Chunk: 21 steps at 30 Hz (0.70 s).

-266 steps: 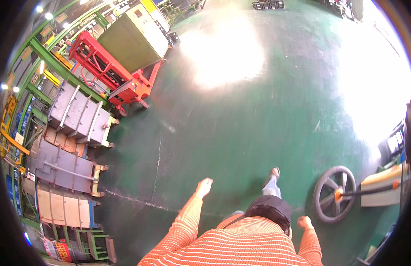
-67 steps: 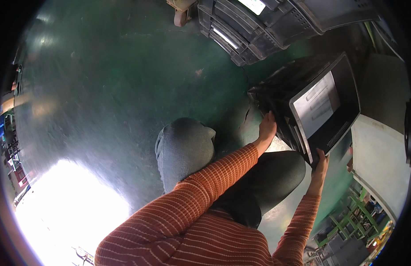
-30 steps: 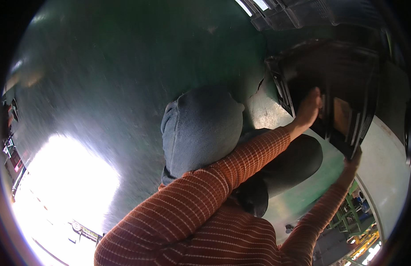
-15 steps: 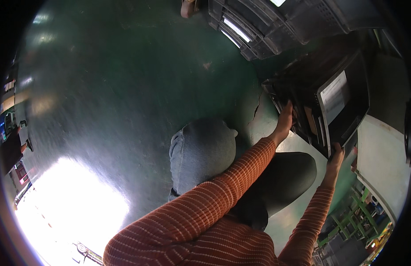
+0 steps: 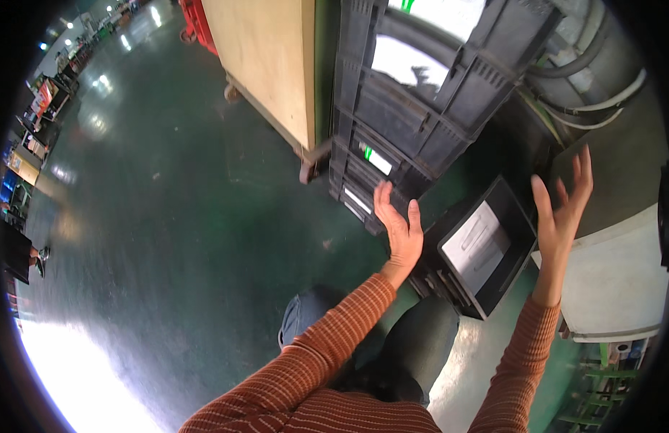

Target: The person walks through a warehouse, picks up a black plastic bin, and places it on a table. They then remove a label from the bin and place it on a stack of other bins. The person continues to organize bins and labels throughout the warehouse.

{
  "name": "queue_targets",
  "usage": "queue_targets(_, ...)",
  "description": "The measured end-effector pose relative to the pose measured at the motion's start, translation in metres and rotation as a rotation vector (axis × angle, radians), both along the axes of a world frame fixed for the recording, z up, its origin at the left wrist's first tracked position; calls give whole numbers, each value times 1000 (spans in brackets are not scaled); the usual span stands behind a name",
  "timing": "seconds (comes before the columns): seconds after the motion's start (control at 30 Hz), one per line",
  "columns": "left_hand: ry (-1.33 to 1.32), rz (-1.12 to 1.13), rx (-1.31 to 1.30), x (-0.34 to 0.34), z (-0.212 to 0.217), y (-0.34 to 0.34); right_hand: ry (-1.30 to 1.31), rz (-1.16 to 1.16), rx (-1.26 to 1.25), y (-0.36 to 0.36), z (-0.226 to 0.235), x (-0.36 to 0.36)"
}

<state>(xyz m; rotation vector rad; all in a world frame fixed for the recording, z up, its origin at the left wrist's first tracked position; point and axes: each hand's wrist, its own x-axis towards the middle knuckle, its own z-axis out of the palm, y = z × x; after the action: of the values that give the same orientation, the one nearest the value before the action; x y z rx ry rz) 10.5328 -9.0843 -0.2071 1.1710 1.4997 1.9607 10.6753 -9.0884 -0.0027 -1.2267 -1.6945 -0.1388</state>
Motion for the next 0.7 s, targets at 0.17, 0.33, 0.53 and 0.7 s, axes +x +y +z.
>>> queue_targets(0.17, 357, -46, 240, -31, 63, 25, -283, 131, 356, 34, 69, -62)
queue_targets(0.33, 461, -73, 229, -60, 76, 23, -750, -103, 492, 51, 81, -130)
queue_targets(0.53, 493, -132, 39, -59, 29, 26, -1185, -243, 534, 103, 31, -164)
queue_targets(0.7, 844, -186, 48, -71, 23, 31, -1169, -328, 635, 125, 42, -163)
